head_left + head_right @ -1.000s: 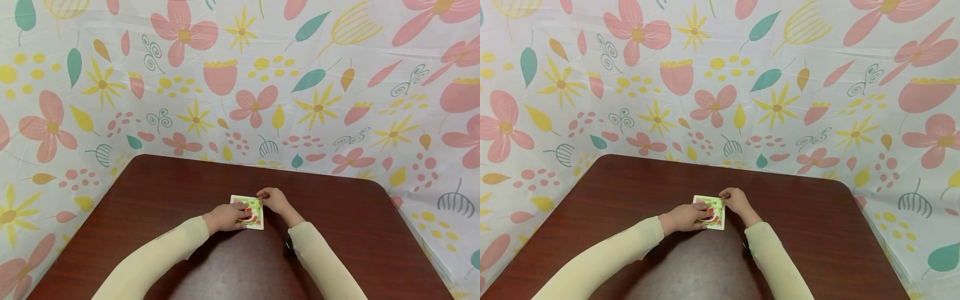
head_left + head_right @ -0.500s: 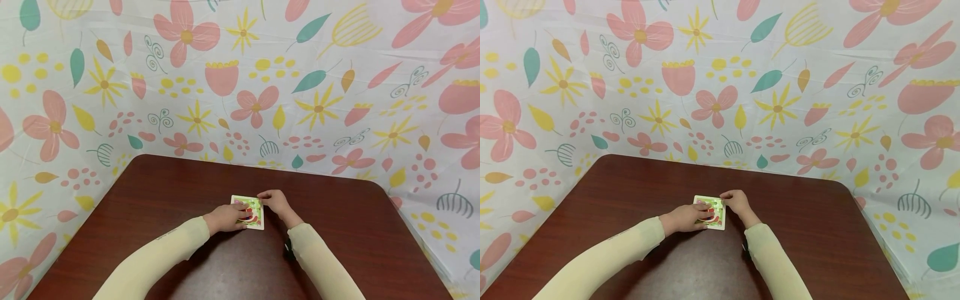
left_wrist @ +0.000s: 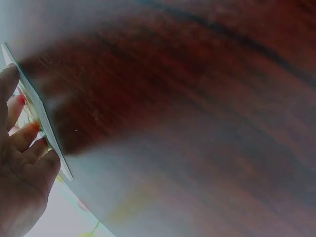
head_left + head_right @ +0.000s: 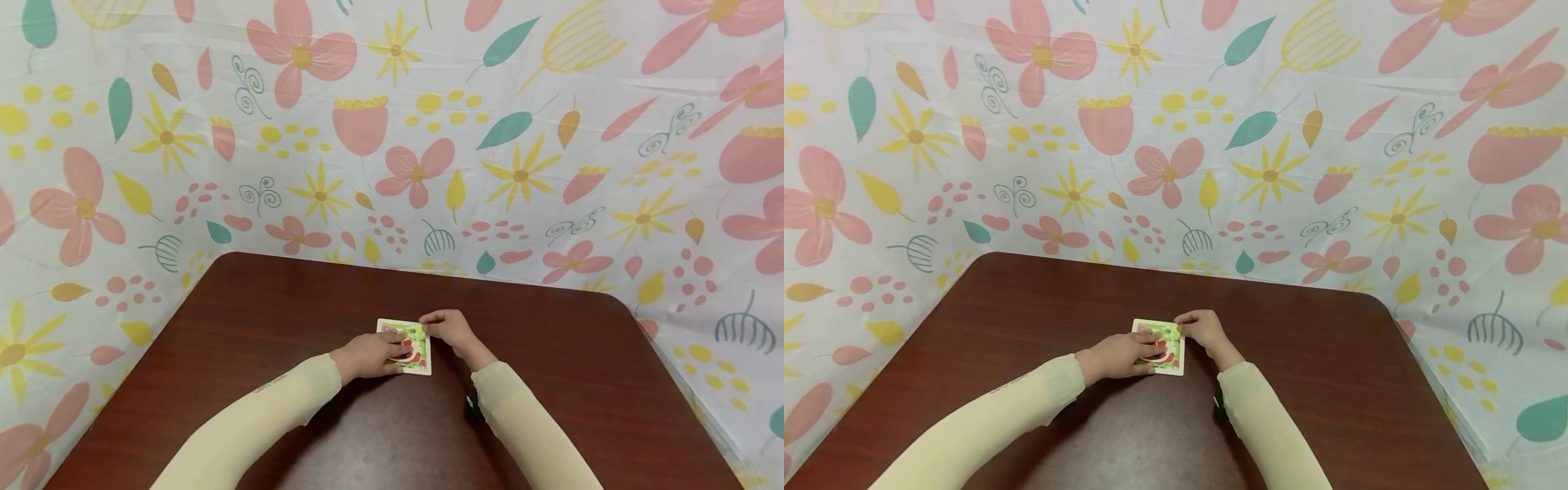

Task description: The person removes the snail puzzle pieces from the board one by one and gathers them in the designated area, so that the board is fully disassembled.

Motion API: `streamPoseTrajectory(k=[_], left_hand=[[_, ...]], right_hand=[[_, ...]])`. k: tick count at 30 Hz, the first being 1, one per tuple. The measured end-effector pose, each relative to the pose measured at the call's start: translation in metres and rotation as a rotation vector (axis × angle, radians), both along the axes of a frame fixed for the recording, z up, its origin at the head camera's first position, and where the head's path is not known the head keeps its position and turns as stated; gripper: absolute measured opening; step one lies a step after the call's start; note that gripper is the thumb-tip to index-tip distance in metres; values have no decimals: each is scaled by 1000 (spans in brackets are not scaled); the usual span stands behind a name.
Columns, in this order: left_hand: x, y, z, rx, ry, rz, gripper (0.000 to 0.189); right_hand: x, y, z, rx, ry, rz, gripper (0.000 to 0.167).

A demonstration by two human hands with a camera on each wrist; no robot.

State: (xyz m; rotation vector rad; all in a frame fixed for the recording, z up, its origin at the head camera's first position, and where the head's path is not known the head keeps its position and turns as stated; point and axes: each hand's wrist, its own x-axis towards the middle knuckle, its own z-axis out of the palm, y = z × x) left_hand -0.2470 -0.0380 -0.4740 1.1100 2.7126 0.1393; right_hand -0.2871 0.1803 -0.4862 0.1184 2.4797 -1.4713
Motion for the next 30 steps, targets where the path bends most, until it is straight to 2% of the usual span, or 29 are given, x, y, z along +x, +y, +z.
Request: streamPoseTrajectory(k=[12, 19, 30], left_hand=[[-1, 1, -3, 15, 30, -16, 50], [-2, 0, -4, -13, 40, -13, 51], [-4, 1, -4, 0, 38, -15, 50]], right_hand=[[-4, 0, 3, -138, -67, -4, 24], [-6, -2, 2, -146, -87, -3, 24], [-8, 0, 0, -160, -106, -28, 23]])
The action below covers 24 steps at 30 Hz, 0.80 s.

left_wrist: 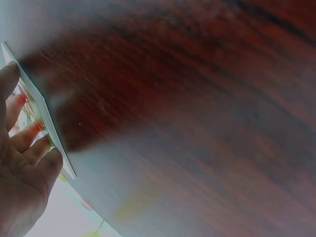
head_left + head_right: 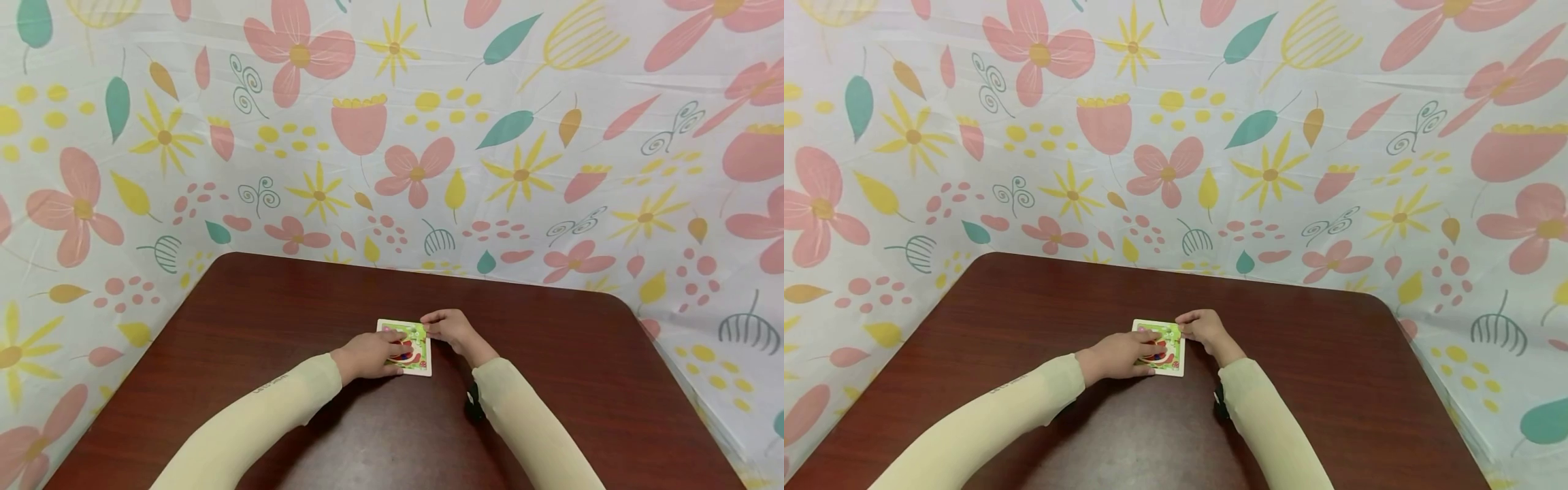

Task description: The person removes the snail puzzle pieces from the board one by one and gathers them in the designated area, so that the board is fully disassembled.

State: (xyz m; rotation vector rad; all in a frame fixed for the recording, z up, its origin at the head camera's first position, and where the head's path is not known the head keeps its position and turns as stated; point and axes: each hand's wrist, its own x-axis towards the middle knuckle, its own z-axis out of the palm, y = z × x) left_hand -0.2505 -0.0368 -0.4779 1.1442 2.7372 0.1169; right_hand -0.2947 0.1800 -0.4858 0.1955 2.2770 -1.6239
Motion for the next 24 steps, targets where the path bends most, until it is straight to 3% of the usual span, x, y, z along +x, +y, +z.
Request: streamPoseTrajectory(k=[15, 24], left_hand=[[2, -1, 1, -20, -22, 13, 50], [4, -2, 2, 4, -43, 28, 51]], right_hand=[[1, 1, 5, -89, -38, -52, 28], [3, 23, 17, -69, -4, -69, 33]])
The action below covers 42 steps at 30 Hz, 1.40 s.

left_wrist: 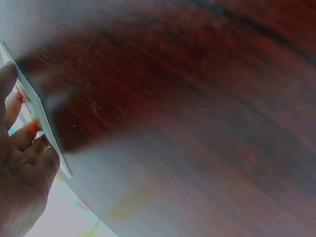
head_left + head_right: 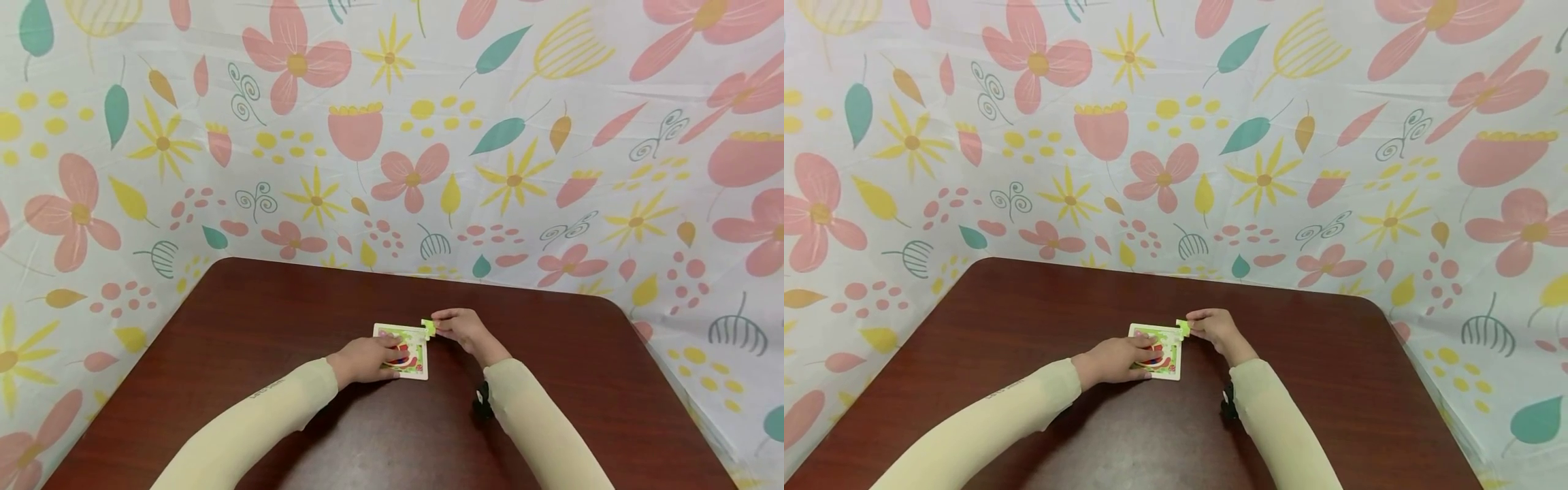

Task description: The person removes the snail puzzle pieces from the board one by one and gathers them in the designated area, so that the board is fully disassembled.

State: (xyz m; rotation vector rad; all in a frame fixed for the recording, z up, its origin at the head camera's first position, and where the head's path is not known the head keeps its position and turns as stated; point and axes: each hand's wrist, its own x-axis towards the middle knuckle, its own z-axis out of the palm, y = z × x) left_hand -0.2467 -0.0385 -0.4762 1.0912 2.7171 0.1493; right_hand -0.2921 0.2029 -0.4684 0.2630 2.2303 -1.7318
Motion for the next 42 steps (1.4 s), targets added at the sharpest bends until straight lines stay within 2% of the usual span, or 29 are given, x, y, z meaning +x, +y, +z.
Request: streamPoseTrajectory(k=[9, 17, 23, 31, 42], left_hand=[[3, -4, 2, 10, 16, -6, 50], [2, -3, 0, 7, 24, 0, 50], [3, -1, -2, 17, 1, 18, 50], [2, 0, 1, 9, 11, 15, 50], [-1, 0, -1, 25, -5, 29, 51]], right_hand=[[2, 18, 9, 39, -2, 46, 35], [4, 33, 15, 55, -6, 50, 36], [8, 51, 19, 68, 10, 64, 37], [12, 75, 17, 96, 12, 51, 37], [19, 104, 13, 111, 8, 32, 38]])
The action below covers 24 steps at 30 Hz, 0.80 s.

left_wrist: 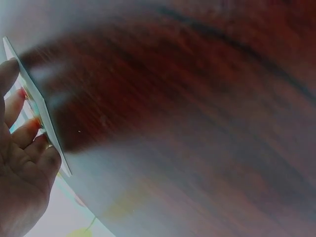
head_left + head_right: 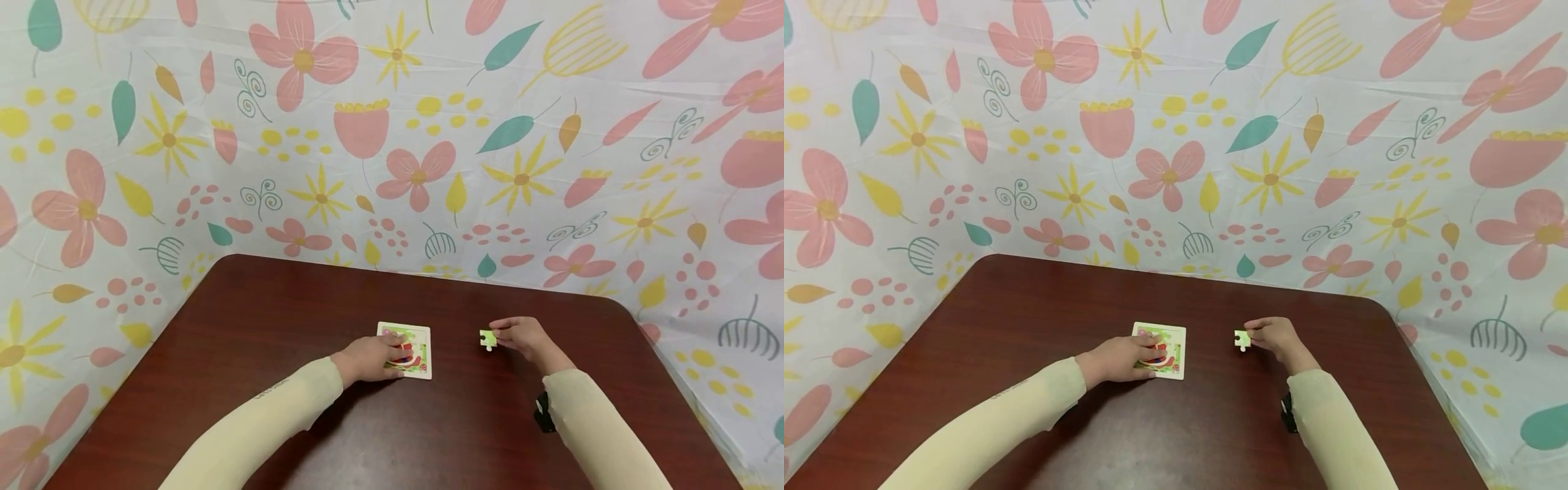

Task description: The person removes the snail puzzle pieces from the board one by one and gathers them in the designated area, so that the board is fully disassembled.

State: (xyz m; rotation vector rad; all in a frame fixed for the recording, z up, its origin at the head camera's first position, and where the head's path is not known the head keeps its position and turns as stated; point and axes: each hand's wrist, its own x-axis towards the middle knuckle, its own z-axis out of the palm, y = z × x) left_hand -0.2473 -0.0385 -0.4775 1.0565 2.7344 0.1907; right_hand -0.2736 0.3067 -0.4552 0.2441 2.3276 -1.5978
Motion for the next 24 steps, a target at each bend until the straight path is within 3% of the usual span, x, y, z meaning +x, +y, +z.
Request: streamPoseTrajectory(k=[24], left_hand=[[-2, 1, -3, -9, -15, 21, 51]], right_hand=[[10, 55, -9, 19, -40, -66, 36]])
